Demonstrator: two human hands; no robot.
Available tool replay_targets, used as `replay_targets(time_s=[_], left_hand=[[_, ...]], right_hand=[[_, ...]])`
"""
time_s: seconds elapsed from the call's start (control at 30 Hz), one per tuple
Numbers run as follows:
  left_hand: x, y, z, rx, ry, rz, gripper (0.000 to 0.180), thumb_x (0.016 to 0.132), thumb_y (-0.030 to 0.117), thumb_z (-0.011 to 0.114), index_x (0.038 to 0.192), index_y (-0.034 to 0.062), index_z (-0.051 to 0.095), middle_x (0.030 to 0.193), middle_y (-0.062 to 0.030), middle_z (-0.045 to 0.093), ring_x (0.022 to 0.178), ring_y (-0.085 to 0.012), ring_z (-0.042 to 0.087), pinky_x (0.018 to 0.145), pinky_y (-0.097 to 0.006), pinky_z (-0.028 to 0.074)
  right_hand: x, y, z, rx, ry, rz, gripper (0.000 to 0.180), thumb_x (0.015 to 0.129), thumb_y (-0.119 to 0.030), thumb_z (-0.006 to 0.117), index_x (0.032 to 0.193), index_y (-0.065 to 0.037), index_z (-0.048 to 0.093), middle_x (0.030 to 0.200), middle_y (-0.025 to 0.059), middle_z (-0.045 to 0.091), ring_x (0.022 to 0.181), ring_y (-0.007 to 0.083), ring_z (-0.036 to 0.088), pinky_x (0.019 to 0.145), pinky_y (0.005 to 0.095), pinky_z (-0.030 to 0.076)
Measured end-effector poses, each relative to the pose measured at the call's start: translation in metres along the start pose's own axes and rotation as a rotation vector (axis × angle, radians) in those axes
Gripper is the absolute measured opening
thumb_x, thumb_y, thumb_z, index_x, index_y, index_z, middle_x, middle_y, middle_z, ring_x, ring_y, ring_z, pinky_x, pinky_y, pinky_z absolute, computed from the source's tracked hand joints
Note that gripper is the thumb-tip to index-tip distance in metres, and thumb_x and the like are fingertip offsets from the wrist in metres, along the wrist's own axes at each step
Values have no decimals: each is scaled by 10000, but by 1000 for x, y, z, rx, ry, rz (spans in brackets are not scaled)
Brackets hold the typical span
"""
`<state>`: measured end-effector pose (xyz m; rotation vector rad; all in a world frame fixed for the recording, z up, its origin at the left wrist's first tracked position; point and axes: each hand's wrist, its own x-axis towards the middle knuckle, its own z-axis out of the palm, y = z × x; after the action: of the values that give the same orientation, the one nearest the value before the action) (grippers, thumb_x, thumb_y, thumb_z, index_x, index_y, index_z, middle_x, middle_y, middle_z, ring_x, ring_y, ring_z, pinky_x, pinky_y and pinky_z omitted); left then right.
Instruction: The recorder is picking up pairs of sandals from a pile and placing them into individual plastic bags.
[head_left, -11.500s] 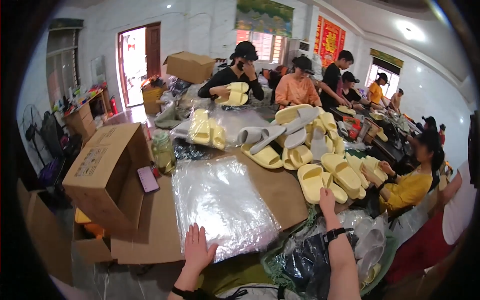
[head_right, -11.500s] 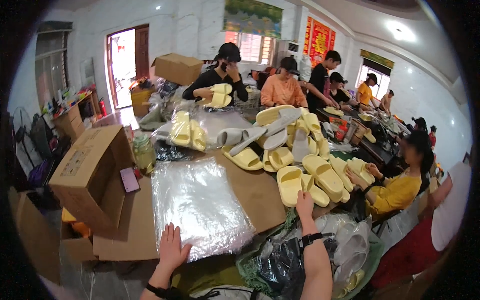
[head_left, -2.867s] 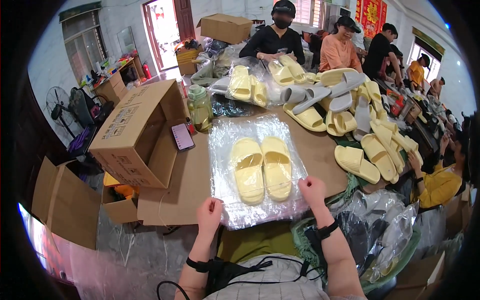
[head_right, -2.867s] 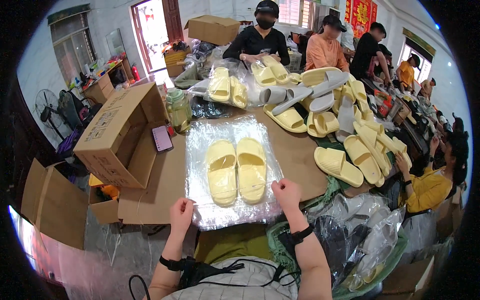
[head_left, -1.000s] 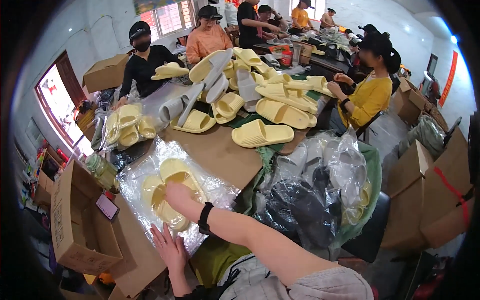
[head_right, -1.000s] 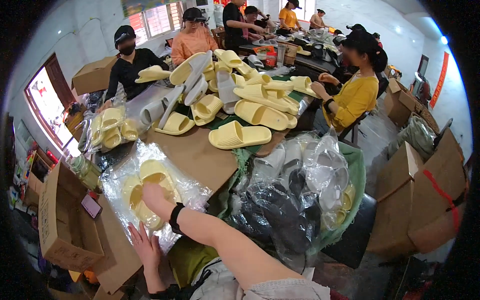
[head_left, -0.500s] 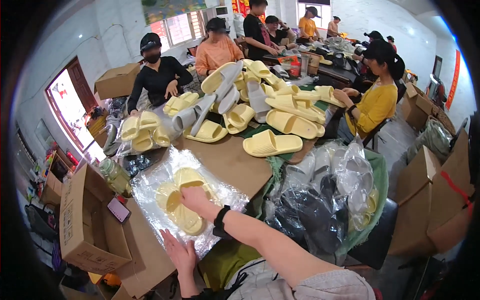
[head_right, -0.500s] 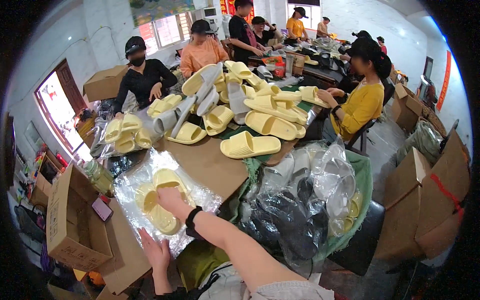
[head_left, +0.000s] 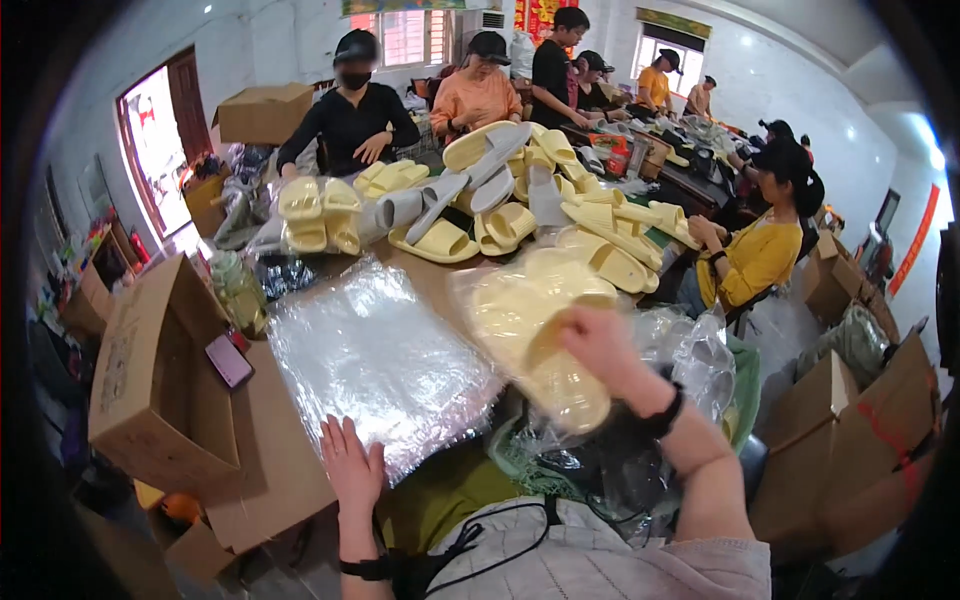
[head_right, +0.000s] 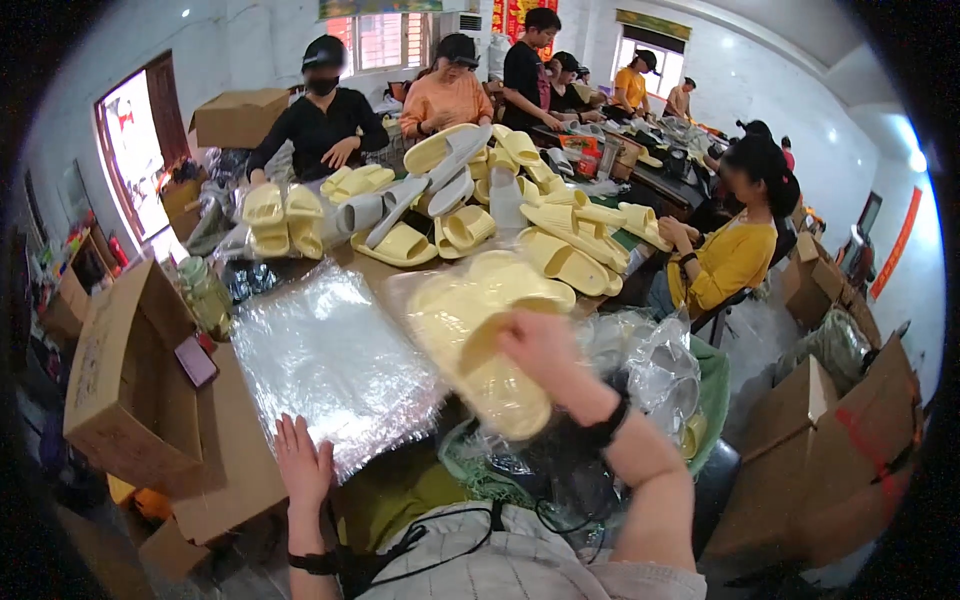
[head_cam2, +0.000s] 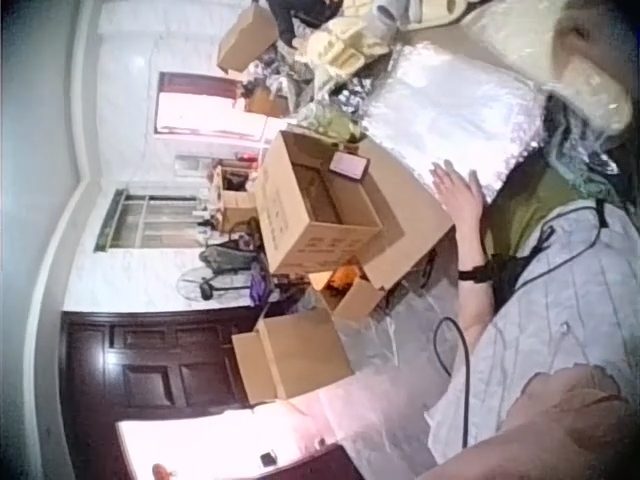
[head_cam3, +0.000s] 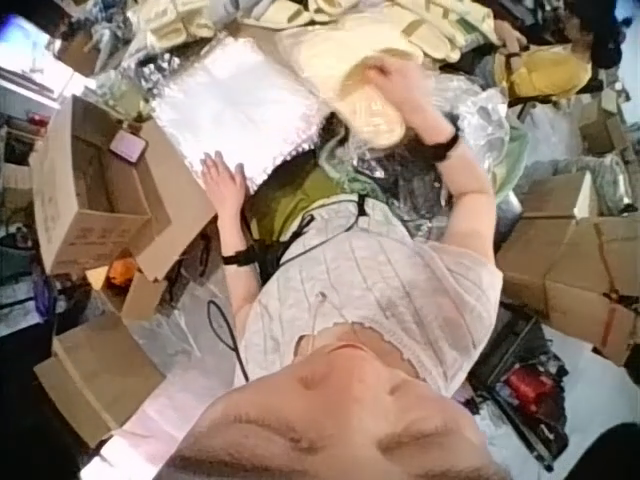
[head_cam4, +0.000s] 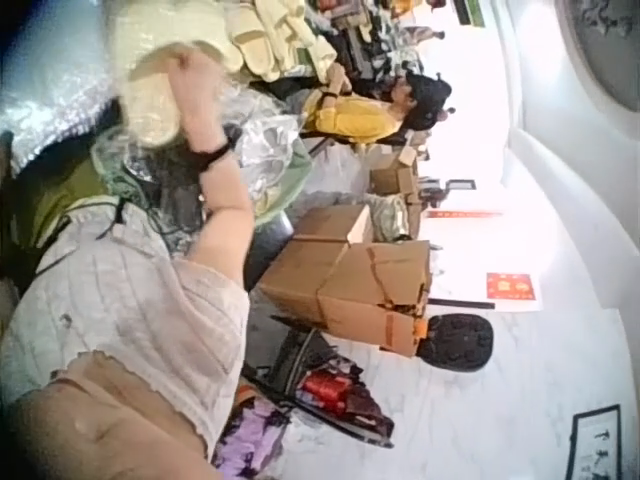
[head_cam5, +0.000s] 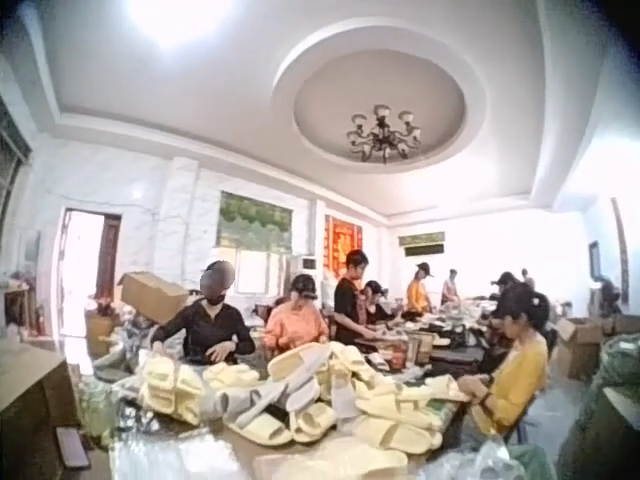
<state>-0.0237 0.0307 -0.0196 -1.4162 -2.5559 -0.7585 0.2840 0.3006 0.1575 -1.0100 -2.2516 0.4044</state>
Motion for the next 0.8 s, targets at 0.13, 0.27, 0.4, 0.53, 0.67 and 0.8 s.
replay_targets(time_s=[0.13,0.27,0.4,0.53,0.67,0.8], left_hand=[[1,-4,3,7,19,6,696,924,305,623,1479,-36,378,1590,-294,266,1481,-467,225,1205,-548,199],[5,-3,4,19,25,17,691,934,319,614,1480,-29,374,1590,-291,268,1483,-456,227,1215,-535,187],[6,-2,7,47,33,39,706,937,332,612,1493,-23,361,1597,-282,262,1490,-442,225,1218,-527,190],[4,0,6,63,20,29,705,936,339,613,1491,-21,369,1600,-273,266,1491,-441,224,1216,-528,197],[4,2,5,50,13,15,702,933,340,616,1486,-22,379,1596,-273,275,1489,-444,227,1215,-529,201],[3,3,1,42,22,5,692,929,330,620,1478,-24,391,1590,-280,282,1486,-447,230,1215,-529,200]], right_hand=[[-36,56,-86,-366,115,152,232,871,-259,645,874,-29,673,794,215,664,764,419,651,681,480,508],[-75,124,-131,-579,132,297,283,900,-285,619,830,-13,647,758,218,660,761,419,657,692,514,501],[-125,221,-95,-779,-44,444,330,926,-321,583,931,3,640,853,215,699,775,434,674,741,527,531],[-129,220,-57,-742,-88,573,473,956,-363,543,1100,88,548,936,307,689,890,456,684,814,544,534],[-109,210,-76,-804,-281,619,633,939,-471,557,1218,98,569,999,300,703,962,406,696,848,521,530],[-71,148,-94,-962,-475,498,565,898,-516,621,1049,26,667,965,227,728,927,367,708,804,488,539]])
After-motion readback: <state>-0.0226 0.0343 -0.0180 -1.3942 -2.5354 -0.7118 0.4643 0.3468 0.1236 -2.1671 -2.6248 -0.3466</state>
